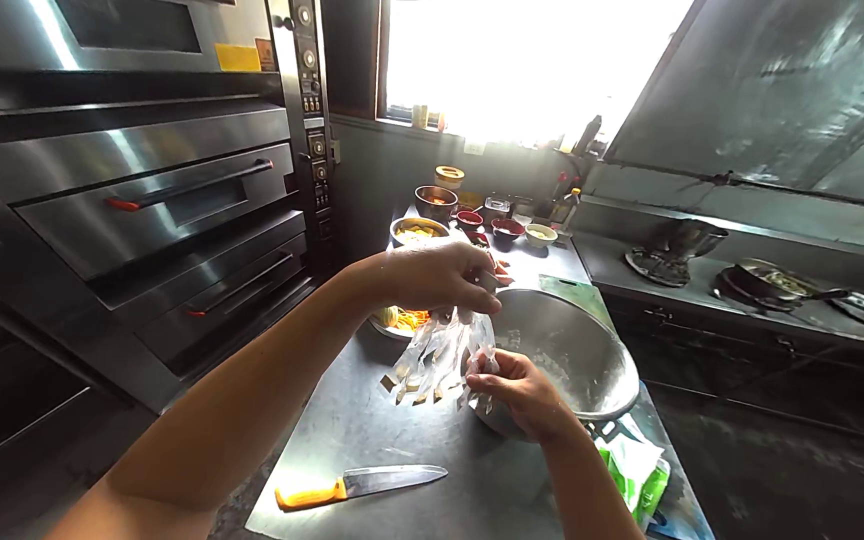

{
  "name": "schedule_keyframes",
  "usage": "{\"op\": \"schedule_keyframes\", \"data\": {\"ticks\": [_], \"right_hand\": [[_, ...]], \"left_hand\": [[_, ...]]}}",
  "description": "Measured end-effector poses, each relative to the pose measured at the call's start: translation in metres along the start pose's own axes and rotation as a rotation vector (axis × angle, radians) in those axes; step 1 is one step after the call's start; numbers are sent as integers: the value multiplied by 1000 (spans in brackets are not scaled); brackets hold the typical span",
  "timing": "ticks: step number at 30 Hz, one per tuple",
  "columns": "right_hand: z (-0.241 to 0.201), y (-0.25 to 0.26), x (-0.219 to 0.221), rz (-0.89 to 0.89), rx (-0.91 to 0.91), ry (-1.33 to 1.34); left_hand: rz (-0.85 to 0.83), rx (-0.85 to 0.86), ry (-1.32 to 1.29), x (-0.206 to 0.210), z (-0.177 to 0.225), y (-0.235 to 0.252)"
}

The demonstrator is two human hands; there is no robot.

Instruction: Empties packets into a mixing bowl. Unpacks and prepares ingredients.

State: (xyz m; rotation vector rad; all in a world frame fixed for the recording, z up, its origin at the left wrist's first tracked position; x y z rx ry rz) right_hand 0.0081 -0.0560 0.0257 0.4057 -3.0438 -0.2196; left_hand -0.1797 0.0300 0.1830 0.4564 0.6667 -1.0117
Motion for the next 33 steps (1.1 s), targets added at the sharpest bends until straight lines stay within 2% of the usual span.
{"op": "schedule_keyframes", "data": {"ticks": [11,24,33], "right_hand": [[6,-4,4,34,26,26],[16,-2,19,116,88,58],[56,-15,23,87,170,86]], "left_hand": [[-16,10,-123,-5,-21,3],[-41,16,-143,-16,-44,-3],[-127,0,-155,-9,-97,-1]]}}
Point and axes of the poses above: each hand's wrist, its own y-axis towards the middle knuckle, its own x-axis out of the palm, z = x × y, the point moved 2 cm from there along y, towards the middle knuckle, and after that the axes turned 3 degrees about y, right-handed, at the moved point
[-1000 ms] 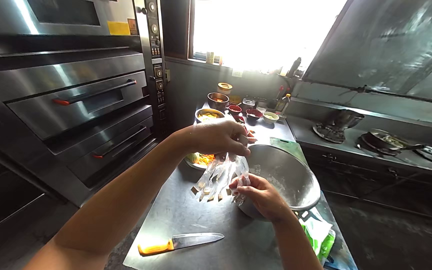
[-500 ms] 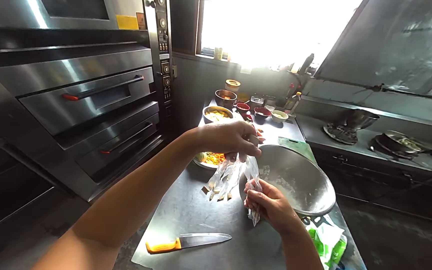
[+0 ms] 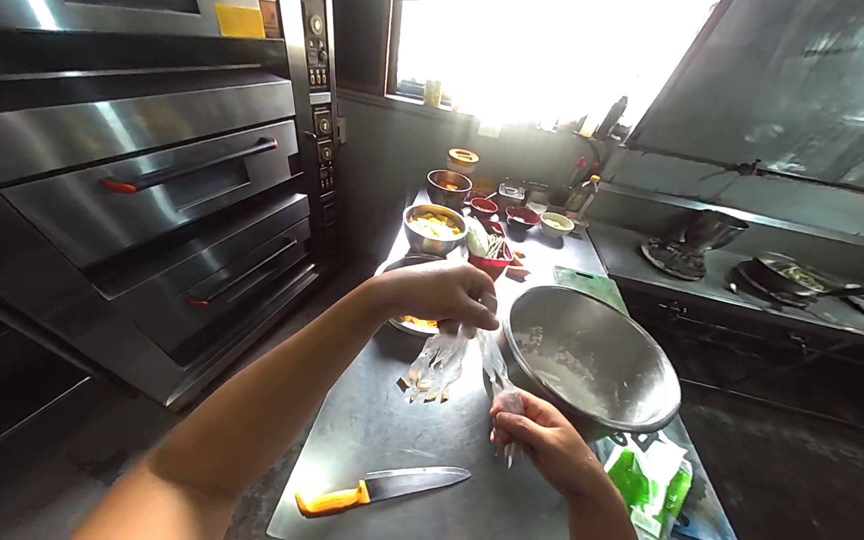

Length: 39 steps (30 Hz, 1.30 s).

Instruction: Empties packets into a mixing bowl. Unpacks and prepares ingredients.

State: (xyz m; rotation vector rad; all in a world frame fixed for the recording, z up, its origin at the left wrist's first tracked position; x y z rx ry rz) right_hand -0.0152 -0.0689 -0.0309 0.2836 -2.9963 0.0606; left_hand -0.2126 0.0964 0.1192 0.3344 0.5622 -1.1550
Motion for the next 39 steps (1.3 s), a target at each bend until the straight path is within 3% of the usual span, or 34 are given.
{"op": "schedule_keyframes", "data": {"ticks": [4,7,12,17,20,24,29,39], "right_hand": [[32,4,2,0,79,12],[75,10,-3,46,176,109],[188,17,-22,244,436,260],[221,-1,-33,301,571,154],[215,-6,-40,265,530,84],[206,-7,-42,237,513,45],[188,-1,-31,296,577,287],[196,1,-11,253,550,646]], "left_hand": [[-65,-18,19,9,-44,12],[10,-49,105,30,-91,23],[225,-407,409,128,-183,-16],[-228,-789,418,248,-256,-125],[-231,-843,383,281,-263,-162],[-218,-821,372,296,-265,-169],[-168,-762,156,294,-264,-176],[-89,-821,228,285,-257,-200]]}}
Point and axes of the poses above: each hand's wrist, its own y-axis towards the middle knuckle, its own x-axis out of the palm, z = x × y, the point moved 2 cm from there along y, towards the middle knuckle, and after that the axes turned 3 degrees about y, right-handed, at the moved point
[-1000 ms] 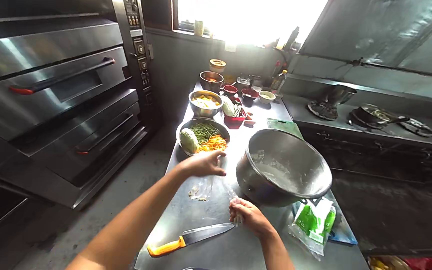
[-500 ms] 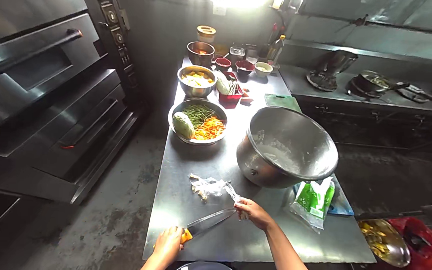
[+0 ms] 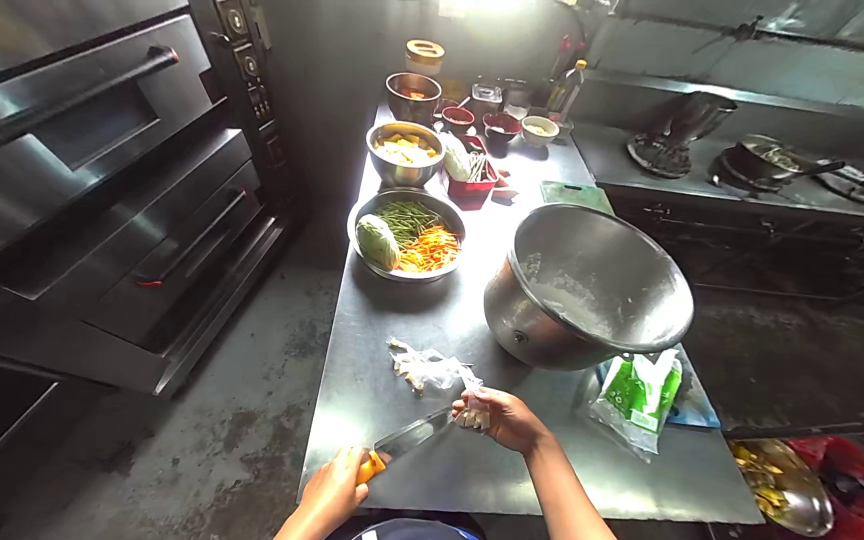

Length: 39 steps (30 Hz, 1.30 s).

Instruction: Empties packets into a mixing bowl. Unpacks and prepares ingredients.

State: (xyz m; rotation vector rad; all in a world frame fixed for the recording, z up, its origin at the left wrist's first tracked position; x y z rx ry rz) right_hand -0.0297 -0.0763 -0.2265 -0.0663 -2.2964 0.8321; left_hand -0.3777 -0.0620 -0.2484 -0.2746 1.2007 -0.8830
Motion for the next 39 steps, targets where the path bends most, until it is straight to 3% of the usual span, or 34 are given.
{"op": "schedule_keyframes", "data": {"ticks": [4,16,31,39], "right_hand": [[5,2,2,-81,12,71],[4,-12,8,-4,37,-65],[-8,-32,4,71,-204,-299],[-16,-37,4,20,-279,-408]], "left_hand": [[36,-9,2,0,0,-4],[152,-44,39,0,17,-2],[456,84,139,-31,54,-2],[465,120,98,-38,59,-1]]}}
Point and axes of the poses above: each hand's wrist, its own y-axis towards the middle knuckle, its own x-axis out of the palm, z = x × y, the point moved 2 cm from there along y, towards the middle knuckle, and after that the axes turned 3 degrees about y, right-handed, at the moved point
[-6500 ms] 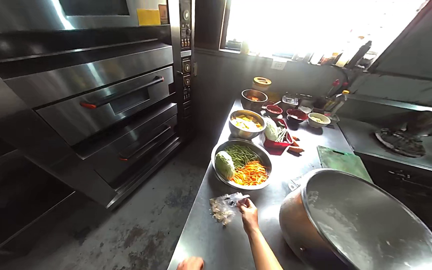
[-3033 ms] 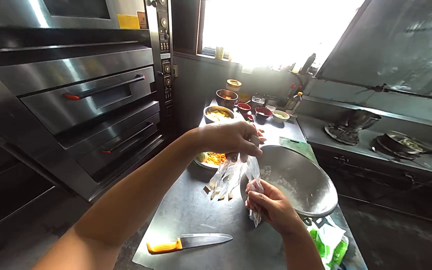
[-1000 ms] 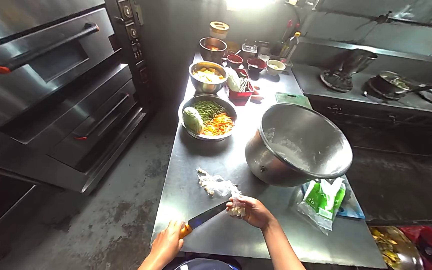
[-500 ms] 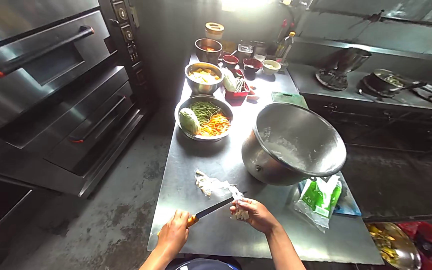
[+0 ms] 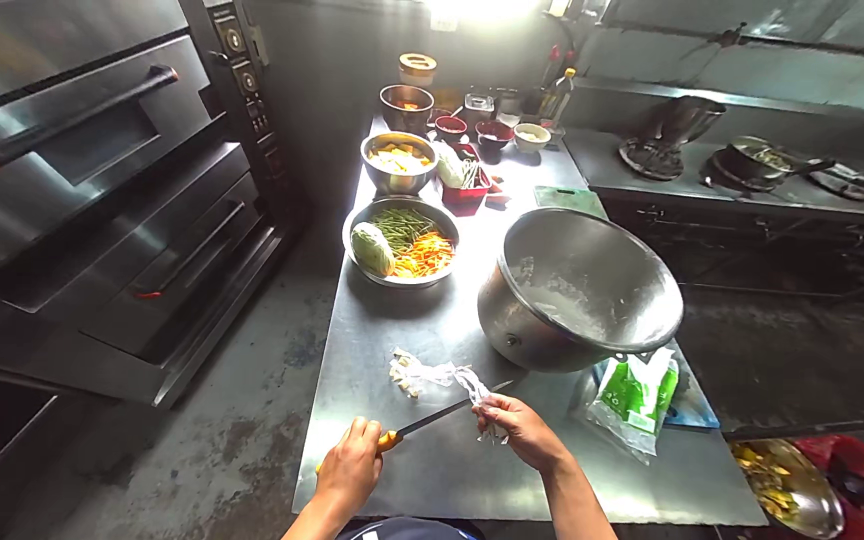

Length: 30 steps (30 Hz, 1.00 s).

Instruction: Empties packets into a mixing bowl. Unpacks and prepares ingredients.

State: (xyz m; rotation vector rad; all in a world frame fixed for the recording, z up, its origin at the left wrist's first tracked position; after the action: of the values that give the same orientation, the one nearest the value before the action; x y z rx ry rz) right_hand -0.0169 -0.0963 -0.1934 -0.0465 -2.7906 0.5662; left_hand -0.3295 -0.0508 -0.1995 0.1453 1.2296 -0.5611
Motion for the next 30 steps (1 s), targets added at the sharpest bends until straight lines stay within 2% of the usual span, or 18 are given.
{"op": "schedule_keyframes", "data": {"ticks": [8,11,18,23,30], "right_hand": [[-14,-4,4,75,-113,28],[-19,-2,5,88,-122,-46],[-33,-3,17,206,-166,-106],[-40,-4,24,217,-242,-26],[-57,0,43,335,-168,270]], "left_hand": [[242,92,75,-13,3,0],[318,116,89,-17,3,1],[275,93,16,-33,9,3],[260,69,25,-59,21,-3],[503,123,131,-80,32,-11]]}}
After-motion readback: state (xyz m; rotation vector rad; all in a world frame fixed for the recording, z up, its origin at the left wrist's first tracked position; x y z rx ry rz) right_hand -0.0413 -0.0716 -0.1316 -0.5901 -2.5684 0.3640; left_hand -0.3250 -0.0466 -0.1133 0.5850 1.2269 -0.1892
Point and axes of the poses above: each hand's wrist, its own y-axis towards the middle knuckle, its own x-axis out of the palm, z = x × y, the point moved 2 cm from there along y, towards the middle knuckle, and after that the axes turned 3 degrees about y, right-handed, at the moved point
